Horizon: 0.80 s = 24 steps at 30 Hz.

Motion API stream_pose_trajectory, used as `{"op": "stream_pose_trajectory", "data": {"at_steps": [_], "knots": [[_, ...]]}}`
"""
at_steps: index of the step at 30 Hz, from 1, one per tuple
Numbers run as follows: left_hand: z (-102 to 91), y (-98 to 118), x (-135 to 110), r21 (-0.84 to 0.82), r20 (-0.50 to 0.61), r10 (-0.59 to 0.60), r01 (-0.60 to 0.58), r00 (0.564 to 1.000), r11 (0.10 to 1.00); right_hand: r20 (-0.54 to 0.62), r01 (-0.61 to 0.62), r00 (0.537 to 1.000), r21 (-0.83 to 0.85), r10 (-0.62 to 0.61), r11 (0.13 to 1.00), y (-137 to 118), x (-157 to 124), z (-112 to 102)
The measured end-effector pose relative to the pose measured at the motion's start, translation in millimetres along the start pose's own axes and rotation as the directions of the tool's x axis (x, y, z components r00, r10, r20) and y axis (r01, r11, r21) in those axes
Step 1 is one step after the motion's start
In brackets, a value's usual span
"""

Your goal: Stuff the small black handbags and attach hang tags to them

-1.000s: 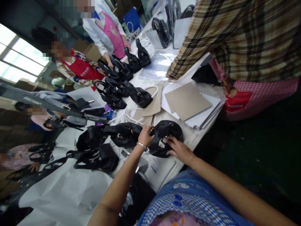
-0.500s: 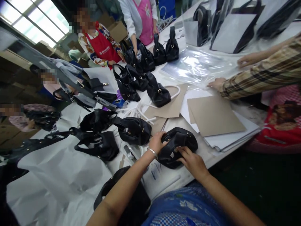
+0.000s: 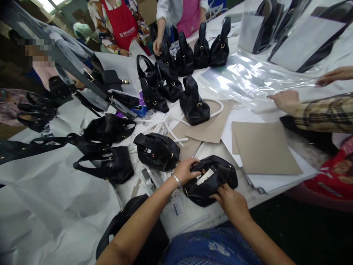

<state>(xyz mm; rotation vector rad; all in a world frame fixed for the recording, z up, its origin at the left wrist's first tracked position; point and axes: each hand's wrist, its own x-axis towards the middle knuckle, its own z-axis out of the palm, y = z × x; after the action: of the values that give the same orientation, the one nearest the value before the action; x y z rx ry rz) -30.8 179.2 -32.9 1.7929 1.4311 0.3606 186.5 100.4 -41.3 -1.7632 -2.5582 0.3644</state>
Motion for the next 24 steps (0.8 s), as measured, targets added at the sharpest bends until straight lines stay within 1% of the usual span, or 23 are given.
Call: {"op": "stream_pose_trajectory", "data": {"at_steps": [2,4,7,9,11,12,14,15,16,18,20,21,24], "knots": [[-1.5,-1,-1,-0.015,0.065,-0.019,0.020,0.998,1.000,0.012,0.004,1.000,-0.018,-0.004,1.000,2,-3,2],[3.3,2,0,0.072,0.089,-0.065,0.059,0.994,0.996,0.027,0.009,1.000,-0.028,-0.009,1.000,3,-6,5],[17.7,7,4,0.262,0.028,-0.146,0.134,0.989,0.956,0.060,0.011,0.998,-0.028,-0.009,1.000,2,-5,8],[24.7,8,7,0.313,-0.010,-0.166,0.161,0.986,0.936,0.071,0.014,0.997,-0.012,-0.013,1.000,0,-2,7],[25.3,5,8,0.298,-0.003,-0.150,0.144,0.989,0.944,0.065,0.024,0.998,0.002,-0.024,1.000,-1,1,5],[23.3,3,8,0.274,0.019,-0.130,0.120,0.991,0.954,0.057,0.030,0.998,0.006,-0.030,1.000,0,1,4],[17.2,0,7,0.201,0.066,-0.077,0.063,0.995,0.978,0.038,0.046,0.998,0.006,-0.046,0.999,2,2,4],[14.4,1,6,0.159,0.070,-0.054,0.043,0.996,0.986,0.034,0.057,0.998,0.005,-0.057,0.998,3,2,5],[12.4,2,5,0.121,0.055,-0.041,0.034,0.998,0.992,0.035,0.067,0.997,0.008,-0.067,0.998,5,2,6],[12.0,8,4,0.086,-0.017,-0.050,0.051,0.999,0.995,0.052,0.096,0.994,0.043,-0.098,0.994,10,2,10],[16.0,17,3,0.115,-0.083,-0.072,0.081,0.994,0.990,0.066,0.138,0.987,0.114,-0.146,0.984,17,2,14],[18.8,21,2,0.147,-0.097,-0.074,0.087,0.993,0.985,0.064,0.170,0.981,0.159,-0.182,0.973,21,2,17],[26.3,30,0,0.261,-0.081,-0.063,0.082,0.995,0.962,0.029,0.284,0.952,0.277,-0.304,0.918,33,1,23]]}}
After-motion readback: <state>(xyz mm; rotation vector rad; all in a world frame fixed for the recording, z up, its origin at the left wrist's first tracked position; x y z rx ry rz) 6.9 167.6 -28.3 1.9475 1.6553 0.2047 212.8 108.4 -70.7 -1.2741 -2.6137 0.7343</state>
